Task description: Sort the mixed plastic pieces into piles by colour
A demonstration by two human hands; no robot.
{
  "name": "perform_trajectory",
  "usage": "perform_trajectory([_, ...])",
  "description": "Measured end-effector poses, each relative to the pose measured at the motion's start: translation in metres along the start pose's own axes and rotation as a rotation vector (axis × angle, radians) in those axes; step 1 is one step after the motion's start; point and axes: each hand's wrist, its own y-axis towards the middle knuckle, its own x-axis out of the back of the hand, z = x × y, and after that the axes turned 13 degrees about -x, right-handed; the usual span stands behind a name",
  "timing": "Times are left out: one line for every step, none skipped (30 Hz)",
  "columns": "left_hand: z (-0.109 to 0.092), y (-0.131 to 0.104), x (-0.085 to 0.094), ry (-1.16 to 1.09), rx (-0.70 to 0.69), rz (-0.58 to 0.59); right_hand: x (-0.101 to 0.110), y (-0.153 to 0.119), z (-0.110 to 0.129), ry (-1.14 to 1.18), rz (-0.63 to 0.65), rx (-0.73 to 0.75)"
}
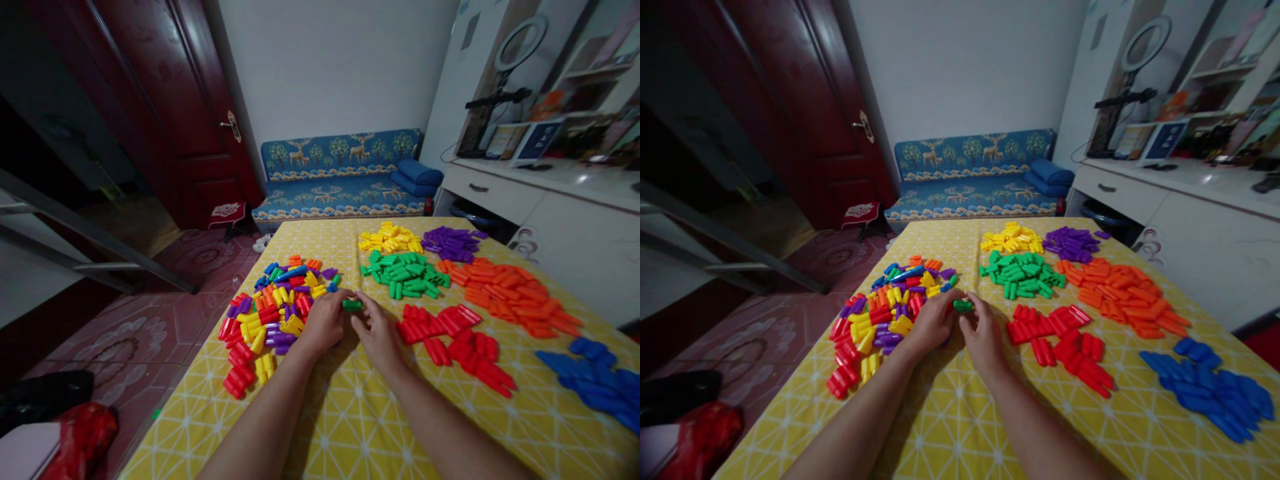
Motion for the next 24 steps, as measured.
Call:
perform_trajectory([0.000,0.000,0.000,-0.023,0.002,-0.001,0.000,0.001,-0.001,0.000,-0.001,-0.001])
perform_trajectory([0.000,-0.001,-0.001,-0.043,0.006,0.001,0.001,0.003,-0.002,0.001,-0.005,-0.004])
perform_trajectory([0.001,-0.001,-0.001,-0.058,0.010,0.003,0.001,0.004,-0.003,0.004,-0.012,-0.008])
perform_trajectory([0.001,-0.001,-0.002,-0.067,0.015,0.001,0.002,0.004,-0.004,0.005,-0.016,-0.008])
perform_trajectory([0.002,-0.001,-0.002,-0.075,0.018,-0.006,0.002,0.005,-0.005,0.006,-0.019,-0.004])
perform_trajectory([0.003,-0.001,-0.003,-0.080,0.019,-0.016,0.003,0.005,-0.005,0.005,-0.020,0.001])
perform_trajectory([0.003,-0.001,-0.003,-0.083,0.019,-0.026,0.004,0.006,-0.005,0.004,-0.023,0.002])
perform_trajectory([0.004,-0.001,-0.003,-0.084,0.018,-0.033,0.005,0.006,-0.005,0.005,-0.028,-0.001])
perform_trajectory([0.005,-0.001,-0.004,-0.083,0.018,-0.034,0.006,0.006,-0.004,0.010,-0.034,-0.008])
perform_trajectory([0.006,0.000,-0.004,-0.081,0.018,-0.030,0.007,0.005,-0.003,0.018,-0.038,-0.018])
perform_trajectory([0.006,0.000,-0.004,-0.079,0.018,-0.022,0.007,0.005,-0.002,0.028,-0.041,-0.029])
perform_trajectory([0.006,0.000,-0.004,-0.076,0.016,-0.016,0.008,0.004,-0.001,0.039,-0.041,-0.037])
perform_trajectory([0.006,0.000,-0.003,-0.073,0.011,-0.012,0.008,0.003,-0.001,0.050,-0.042,-0.040])
perform_trajectory([0.005,0.000,-0.003,-0.070,0.005,-0.012,0.008,0.002,0.000,0.057,-0.046,-0.041])
perform_trajectory([0.005,0.000,-0.003,-0.065,0.003,-0.012,0.009,0.001,0.001,0.060,-0.055,-0.038])
perform_trajectory([0.004,0.001,-0.003,-0.060,0.002,-0.011,0.011,0.001,0.002,0.059,-0.067,-0.032])
perform_trajectory([0.004,0.001,-0.002,-0.052,0.003,-0.008,0.014,0.001,0.004,0.058,-0.082,-0.020])
perform_trajectory([0.003,0.001,-0.002,-0.046,0.002,0.000,0.018,0.003,0.006,0.058,-0.099,-0.005])
perform_trajectory([0.002,0.001,-0.001,-0.041,-0.002,0.010,0.023,0.006,0.008,0.066,-0.121,0.013])
perform_trajectory([0.002,0.001,-0.001,-0.038,-0.007,0.020,0.030,0.010,0.010,0.082,-0.149,0.031])
perform_trajectory([0.001,0.001,-0.001,-0.035,-0.014,0.028,0.037,0.016,0.011,0.106,-0.181,0.045])
perform_trajectory([0.001,0.001,0.000,-0.033,-0.018,0.032,0.045,0.023,0.011,0.134,-0.213,0.053])
perform_trajectory([0.000,0.001,0.000,-0.033,-0.021,0.037,0.052,0.030,0.011,0.162,-0.240,0.050])
perform_trajectory([0.000,0.001,0.000,-0.031,-0.023,0.040,0.059,0.037,0.010,0.182,-0.253,0.036])
